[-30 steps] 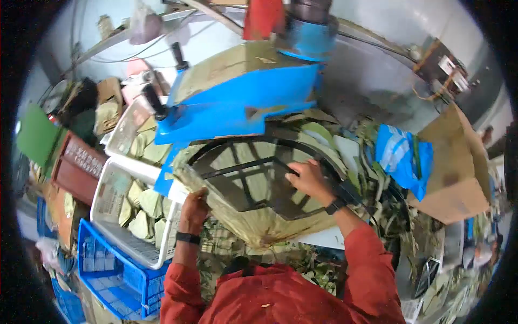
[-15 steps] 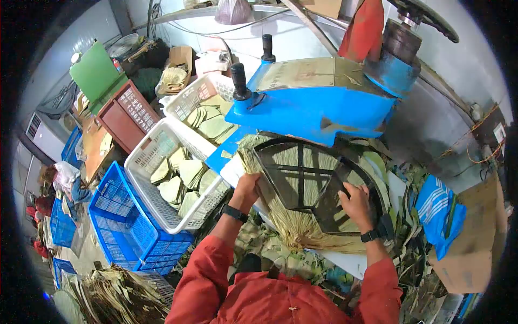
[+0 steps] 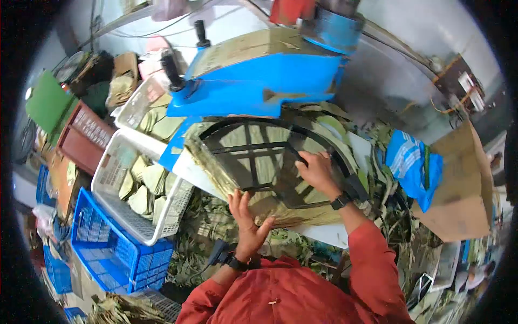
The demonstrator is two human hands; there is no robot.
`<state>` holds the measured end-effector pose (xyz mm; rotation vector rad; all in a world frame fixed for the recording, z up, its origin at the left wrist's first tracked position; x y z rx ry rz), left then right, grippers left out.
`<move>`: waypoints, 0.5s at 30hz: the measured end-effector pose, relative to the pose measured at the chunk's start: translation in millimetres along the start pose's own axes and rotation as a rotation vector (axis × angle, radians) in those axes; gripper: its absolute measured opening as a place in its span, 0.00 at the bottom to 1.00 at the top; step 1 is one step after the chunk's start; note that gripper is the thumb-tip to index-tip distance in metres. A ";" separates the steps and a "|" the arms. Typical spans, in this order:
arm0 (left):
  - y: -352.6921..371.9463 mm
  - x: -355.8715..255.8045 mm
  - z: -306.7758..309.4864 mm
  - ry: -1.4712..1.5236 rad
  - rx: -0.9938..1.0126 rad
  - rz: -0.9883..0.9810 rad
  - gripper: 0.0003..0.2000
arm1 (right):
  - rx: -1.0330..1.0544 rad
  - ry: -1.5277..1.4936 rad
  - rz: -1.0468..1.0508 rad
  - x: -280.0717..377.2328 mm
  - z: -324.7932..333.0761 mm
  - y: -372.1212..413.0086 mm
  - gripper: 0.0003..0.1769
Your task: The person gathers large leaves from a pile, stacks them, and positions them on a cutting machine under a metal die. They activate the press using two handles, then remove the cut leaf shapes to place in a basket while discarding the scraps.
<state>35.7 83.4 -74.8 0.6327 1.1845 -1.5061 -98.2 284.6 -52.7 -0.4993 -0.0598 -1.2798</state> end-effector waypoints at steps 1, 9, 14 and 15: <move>-1.0 0.5 -0.7 0.005 -0.004 -0.001 0.39 | 0.002 0.032 -0.006 2.0 2.5 1.1 0.16; -5.3 10.1 -3.0 -0.022 0.098 -0.015 0.39 | 0.002 0.030 -0.059 11.4 8.8 4.9 0.17; -30.0 26.6 59.5 0.173 0.375 -0.080 0.34 | -0.070 0.117 0.012 19.0 17.4 7.5 0.18; -48.1 57.1 86.1 0.205 0.300 0.076 0.31 | -0.121 0.141 0.006 41.3 33.1 12.7 0.19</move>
Point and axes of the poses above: each hand's wrist, its own y-axis away from the middle knuckle, its own z-axis out of the back of the hand, x = y × z, the point moved 9 cm from there along -y, towards the middle knuckle, and after that the axes turned 4 degrees about y, right-handed, at the moved point
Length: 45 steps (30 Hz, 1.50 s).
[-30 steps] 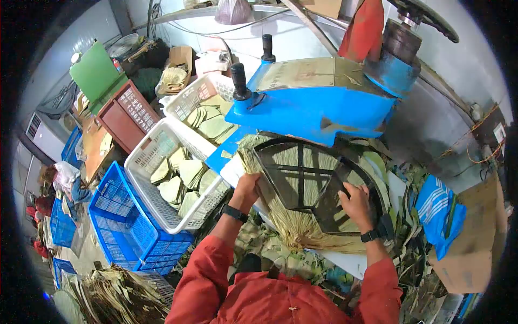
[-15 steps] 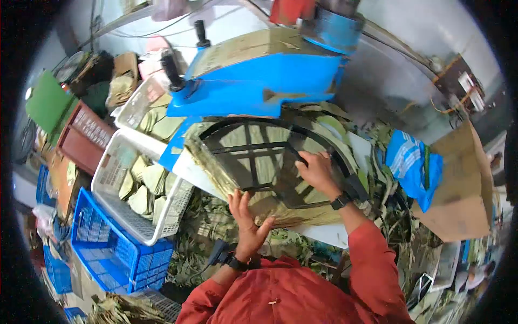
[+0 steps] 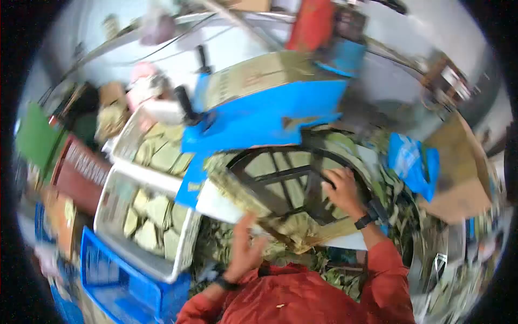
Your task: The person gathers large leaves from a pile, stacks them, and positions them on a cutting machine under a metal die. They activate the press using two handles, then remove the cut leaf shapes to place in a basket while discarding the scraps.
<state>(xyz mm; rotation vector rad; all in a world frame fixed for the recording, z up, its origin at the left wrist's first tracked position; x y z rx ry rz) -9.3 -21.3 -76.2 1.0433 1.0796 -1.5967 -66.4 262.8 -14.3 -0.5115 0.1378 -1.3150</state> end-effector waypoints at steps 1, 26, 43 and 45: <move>-25.7 22.8 42.5 -0.017 -0.095 0.017 0.27 | -0.053 0.036 -0.010 18.4 20.7 0.0 0.20; -181.3 -61.8 146.1 0.465 -0.041 -0.142 0.26 | -0.119 -0.462 -0.183 142.1 13.1 101.8 0.22; -150.7 -117.7 74.3 0.765 0.458 0.043 0.23 | -0.180 -1.247 -0.484 63.3 121.3 36.9 0.16; -142.3 -123.7 58.5 0.754 0.452 0.084 0.23 | -0.272 -1.411 -0.542 51.7 129.4 39.9 0.19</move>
Point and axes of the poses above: each hand's wrist, its own y-axis away from the middle knuckle, its own z-axis out of the back of the hand, x = y × z, the point moved 9 cm from there along -y, towards the middle knuckle, and after that the axes turned 4 degrees about y, right-handed, at the moved point
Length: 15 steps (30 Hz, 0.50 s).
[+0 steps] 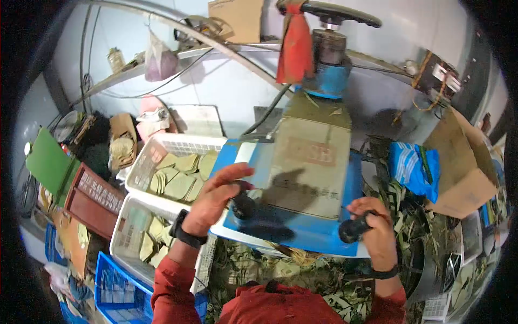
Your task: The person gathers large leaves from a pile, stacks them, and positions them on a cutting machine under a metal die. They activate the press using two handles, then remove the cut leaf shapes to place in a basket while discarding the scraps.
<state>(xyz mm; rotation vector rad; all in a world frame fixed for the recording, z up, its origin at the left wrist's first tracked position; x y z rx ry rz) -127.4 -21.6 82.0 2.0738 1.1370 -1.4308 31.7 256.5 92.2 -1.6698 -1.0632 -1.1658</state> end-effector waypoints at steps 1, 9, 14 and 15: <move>0.3 3.3 -6.5 -0.032 -0.016 -0.022 0.24 | -0.048 -0.010 -0.012 0.7 8.5 0.9 0.21; 12.7 28.7 -38.3 0.014 -0.097 -0.070 0.30 | -0.017 0.013 0.042 -16.6 55.6 -1.0 0.25; 14.6 41.5 -39.5 0.030 -0.123 -0.090 0.30 | -0.041 -0.001 0.019 -27.1 67.0 0.6 0.26; 14.8 42.4 -39.6 0.025 -0.128 -0.090 0.30 | -0.047 -0.027 0.005 -30.0 68.7 1.2 0.27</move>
Point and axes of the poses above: each hand's wrist, its own y-axis away from the middle knuckle, its own z-axis out of the back of the hand, x = y × z, the point moved 9 cm from there along -y, towards the middle knuckle, and after that the axes turned 4 degrees about y, right-handed, at the moved point
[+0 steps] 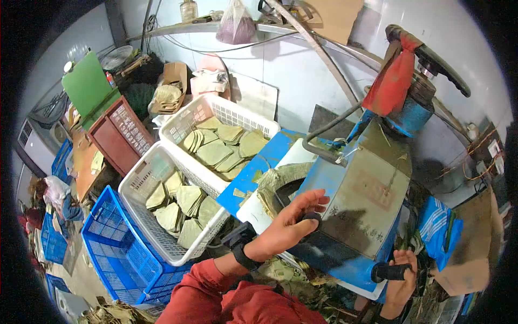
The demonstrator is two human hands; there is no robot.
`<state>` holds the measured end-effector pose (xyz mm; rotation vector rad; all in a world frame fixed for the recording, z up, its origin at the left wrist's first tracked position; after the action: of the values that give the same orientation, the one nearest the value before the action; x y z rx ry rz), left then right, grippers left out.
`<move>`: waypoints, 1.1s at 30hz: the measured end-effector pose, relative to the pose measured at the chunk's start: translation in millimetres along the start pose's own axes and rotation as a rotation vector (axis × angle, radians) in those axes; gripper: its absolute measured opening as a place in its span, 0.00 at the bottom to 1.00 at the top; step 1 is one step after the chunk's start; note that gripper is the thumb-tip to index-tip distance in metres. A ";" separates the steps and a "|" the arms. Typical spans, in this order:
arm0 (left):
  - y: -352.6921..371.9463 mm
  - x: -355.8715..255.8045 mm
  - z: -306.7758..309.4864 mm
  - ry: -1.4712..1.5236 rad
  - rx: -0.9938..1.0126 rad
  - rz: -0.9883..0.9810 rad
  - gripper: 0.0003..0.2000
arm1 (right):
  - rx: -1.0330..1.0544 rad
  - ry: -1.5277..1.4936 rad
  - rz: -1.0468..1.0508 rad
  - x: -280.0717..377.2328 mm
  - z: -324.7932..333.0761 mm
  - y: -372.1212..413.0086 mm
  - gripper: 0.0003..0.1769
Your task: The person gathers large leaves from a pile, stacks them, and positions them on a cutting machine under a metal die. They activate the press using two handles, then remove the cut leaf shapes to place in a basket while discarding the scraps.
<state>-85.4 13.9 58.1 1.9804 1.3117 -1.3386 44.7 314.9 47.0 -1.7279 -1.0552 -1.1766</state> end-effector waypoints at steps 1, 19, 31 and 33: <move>0.4 0.9 1.5 0.001 -0.011 0.002 0.30 | 0.018 -0.003 0.003 -1.2 -1.1 -0.7 0.27; 37.2 -0.7 40.6 -0.089 -0.168 -0.184 0.23 | -0.139 0.103 0.064 6.8 -27.2 19.0 0.15; 134.1 237.6 17.6 0.720 -0.396 0.645 0.29 | 0.420 0.098 0.187 -19.2 -179.3 22.2 0.27; 122.1 226.9 -1.7 0.802 -0.342 0.690 0.32 | 0.422 0.351 0.166 -20.9 -166.5 30.1 0.28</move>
<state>42.9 64.5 -159.5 2.4471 0.8728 0.0166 16.9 147.9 67.4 -1.2047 -0.8525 -1.0173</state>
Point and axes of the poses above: each hand's wrist, its own y-axis away from the middle knuckle, its own z-axis out of the back of the hand, x = y × z, the point moved 9 cm from there along -y, towards the middle knuckle, and after that the axes turned 4 degrees about y, right-handed, at the moved point
